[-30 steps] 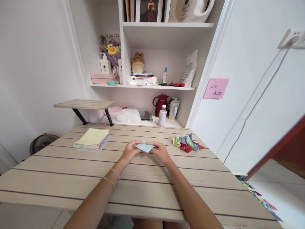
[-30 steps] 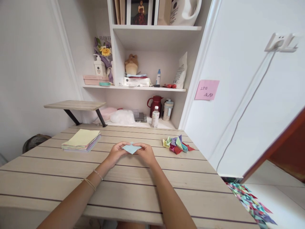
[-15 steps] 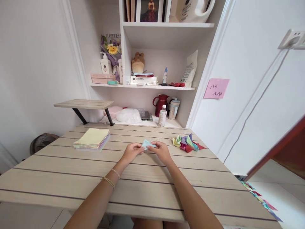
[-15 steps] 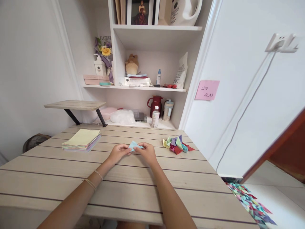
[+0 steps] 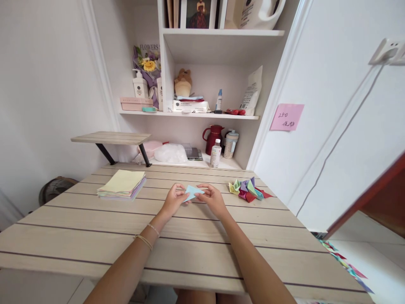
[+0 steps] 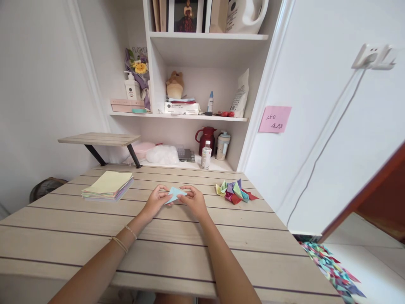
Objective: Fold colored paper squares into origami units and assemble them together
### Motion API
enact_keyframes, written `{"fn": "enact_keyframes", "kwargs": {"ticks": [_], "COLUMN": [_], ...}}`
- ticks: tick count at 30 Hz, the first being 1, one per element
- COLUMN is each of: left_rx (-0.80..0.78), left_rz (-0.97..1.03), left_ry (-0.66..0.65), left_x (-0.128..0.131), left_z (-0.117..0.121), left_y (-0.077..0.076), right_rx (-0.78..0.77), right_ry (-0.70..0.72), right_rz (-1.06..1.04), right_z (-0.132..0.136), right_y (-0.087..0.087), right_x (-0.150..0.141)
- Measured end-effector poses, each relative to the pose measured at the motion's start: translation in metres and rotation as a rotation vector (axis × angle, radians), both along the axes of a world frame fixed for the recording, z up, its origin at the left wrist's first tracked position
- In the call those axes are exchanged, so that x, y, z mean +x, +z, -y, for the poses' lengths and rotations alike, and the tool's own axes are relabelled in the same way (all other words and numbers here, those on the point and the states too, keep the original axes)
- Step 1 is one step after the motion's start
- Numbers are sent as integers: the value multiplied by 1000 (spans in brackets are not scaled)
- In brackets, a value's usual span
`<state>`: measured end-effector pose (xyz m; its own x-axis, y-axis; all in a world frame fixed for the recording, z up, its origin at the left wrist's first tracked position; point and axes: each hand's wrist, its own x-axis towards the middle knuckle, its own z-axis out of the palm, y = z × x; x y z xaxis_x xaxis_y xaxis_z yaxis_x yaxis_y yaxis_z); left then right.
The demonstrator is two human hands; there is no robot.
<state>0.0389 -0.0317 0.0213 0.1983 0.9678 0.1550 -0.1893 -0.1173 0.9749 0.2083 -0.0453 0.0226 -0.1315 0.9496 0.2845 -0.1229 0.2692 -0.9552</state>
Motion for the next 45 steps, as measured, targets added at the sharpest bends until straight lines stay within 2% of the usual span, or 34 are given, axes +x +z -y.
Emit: {"fn": "enact_keyframes", "kwargs": {"ticks": [4, 11, 18, 24, 30, 36, 40, 43, 45], "left_rx": [-85, -214, -299, -334, -262, 4, 135, 127, 71], "left_rz": [63, 128, 212, 246, 157, -71, -161, -143, -107], "left_ry": [-44, -187, -381, -463, -438, -227, -246, -257, -216], "left_x": [-1, -4, -8, -10, -7, -1, 1, 2, 3], "left_z": [1, 0, 0, 1, 5, 1, 1, 3, 3], "left_y": [1, -3, -5, -6, -2, -6, -8, -7, -8], "right_rx": [72, 73, 76, 82, 67, 13, -17, -23, -19], "right_ry": [17, -21, 22, 93, 129, 57, -13, -41, -36], "right_rz": [53, 65, 26, 16, 12, 50, 128, 97, 86], "right_z": [2, -2, -6, -3, -1, -1, -1, -2, -2], "right_y": [3, -1, -5, -1, 2, 1, 1, -1, -4], "right_x": [-2, -1, -1, 1, 3, 2, 4, 2, -1]}}
